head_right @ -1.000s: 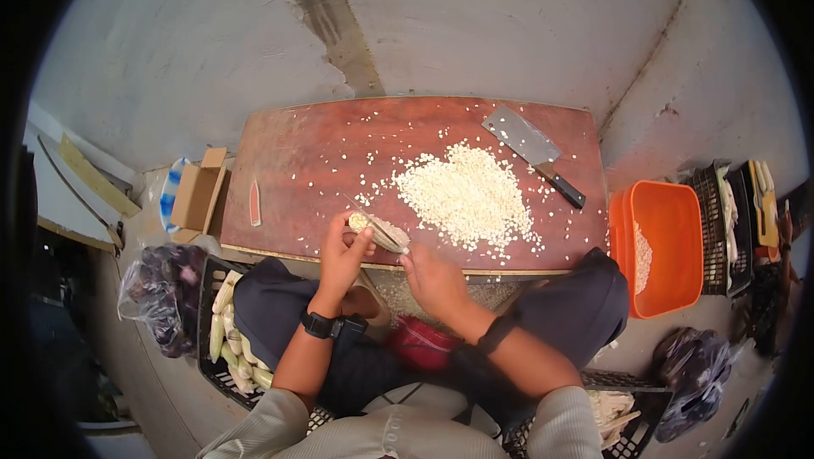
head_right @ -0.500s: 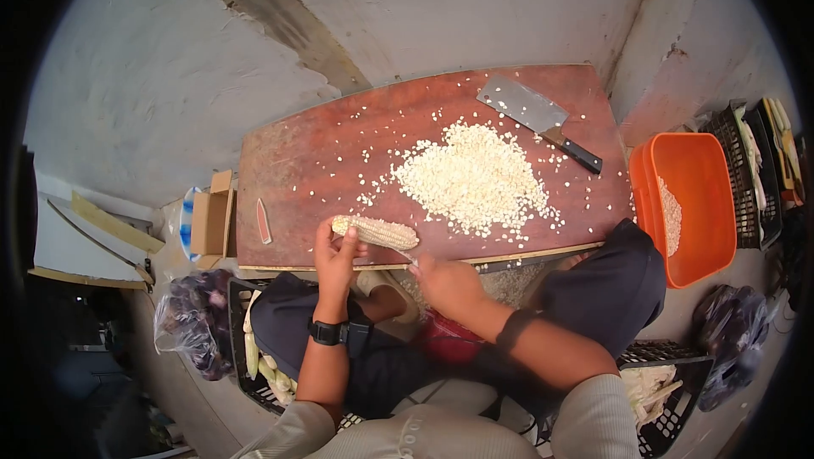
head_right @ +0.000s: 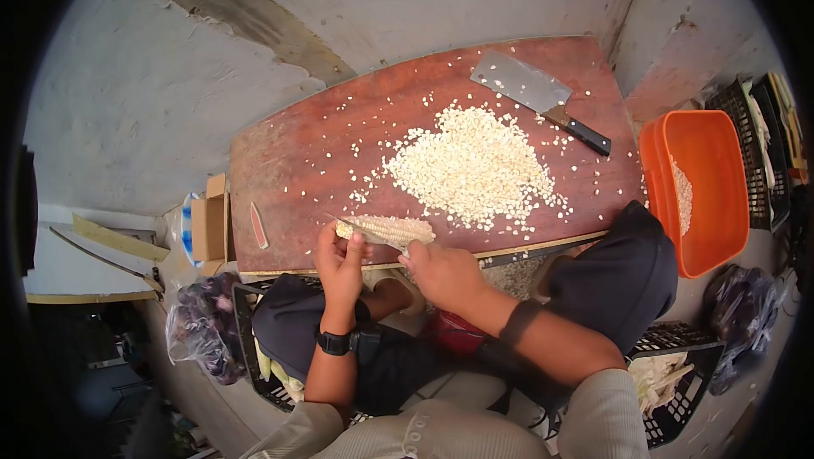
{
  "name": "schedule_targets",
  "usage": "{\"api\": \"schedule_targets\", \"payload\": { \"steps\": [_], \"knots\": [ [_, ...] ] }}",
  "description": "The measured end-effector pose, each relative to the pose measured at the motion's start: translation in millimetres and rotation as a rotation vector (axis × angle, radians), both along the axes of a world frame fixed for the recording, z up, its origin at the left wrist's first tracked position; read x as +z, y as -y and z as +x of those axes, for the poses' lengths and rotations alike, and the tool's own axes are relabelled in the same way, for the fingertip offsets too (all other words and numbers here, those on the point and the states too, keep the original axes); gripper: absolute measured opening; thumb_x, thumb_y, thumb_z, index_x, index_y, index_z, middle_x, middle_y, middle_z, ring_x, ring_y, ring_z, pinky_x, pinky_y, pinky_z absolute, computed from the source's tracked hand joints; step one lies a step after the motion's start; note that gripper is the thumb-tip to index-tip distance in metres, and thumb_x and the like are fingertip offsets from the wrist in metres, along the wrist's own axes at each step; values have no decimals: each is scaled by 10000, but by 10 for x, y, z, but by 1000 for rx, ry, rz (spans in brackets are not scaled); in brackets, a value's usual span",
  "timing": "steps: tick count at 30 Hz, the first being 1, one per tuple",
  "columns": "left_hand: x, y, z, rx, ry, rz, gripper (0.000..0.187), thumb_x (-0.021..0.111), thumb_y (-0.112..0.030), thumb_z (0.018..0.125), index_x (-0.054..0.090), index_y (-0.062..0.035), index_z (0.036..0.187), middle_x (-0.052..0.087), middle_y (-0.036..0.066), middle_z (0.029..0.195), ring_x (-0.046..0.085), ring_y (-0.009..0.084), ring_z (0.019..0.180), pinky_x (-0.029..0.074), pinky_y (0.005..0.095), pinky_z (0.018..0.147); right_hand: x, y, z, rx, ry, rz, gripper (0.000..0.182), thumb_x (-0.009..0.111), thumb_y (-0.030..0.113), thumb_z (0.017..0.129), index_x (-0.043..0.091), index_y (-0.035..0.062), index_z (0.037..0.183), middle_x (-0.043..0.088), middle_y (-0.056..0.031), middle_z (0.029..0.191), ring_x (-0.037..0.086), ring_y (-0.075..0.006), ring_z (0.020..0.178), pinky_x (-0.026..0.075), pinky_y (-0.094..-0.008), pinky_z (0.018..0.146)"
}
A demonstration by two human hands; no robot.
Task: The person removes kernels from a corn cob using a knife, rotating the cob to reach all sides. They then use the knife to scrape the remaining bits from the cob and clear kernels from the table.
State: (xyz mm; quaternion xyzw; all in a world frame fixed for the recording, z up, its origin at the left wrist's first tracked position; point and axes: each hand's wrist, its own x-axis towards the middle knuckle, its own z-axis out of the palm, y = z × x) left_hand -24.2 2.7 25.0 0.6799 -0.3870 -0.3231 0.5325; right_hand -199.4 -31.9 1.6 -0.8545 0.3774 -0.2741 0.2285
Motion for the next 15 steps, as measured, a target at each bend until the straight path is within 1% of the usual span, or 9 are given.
{"api": "schedule_targets", "payload": {
  "steps": [4,7,9,12,15],
  "knots": [
    [-18,-16,19,-23,-2,25,356,612,-145,925,480,23,1210,601,52,837,593,107,667,510,241,610,-76,7,9,7,10,36,256,549,288,917,475,66,815,559,-98,634,596,-271,537,465,-385,461],
    [-32,-18,66,17,-41,-2,355,622,-170,922,492,17,1194,593,47,825,591,105,666,509,239,610,-119,-7,9,9,22,42,247,547,288,917,488,62,837,562,-100,639,597,-274,541,469,-388,470],
    [-19,-11,102,26,-46,5,332,620,-158,922,507,25,1174,605,47,834,594,95,663,506,233,612,-150,-14,-9,19,49,40,243,545,291,917,499,61,853,561,-99,642,595,-270,535,471,-384,475],
    [-12,-11,123,35,-27,34,322,620,-154,921,517,29,1164,612,45,839,595,89,662,500,227,611,-175,-25,-34,48,26,59,241,542,295,917,510,61,872,563,-103,653,596,-258,532,475,-375,480],
    [4,24,103,27,-5,51,322,621,-156,921,521,33,1162,612,42,840,593,88,660,492,224,603,-225,-11,-55,43,-28,40,241,543,298,915,502,67,856,569,-102,659,602,-250,536,475,-377,475]
  ]
}}
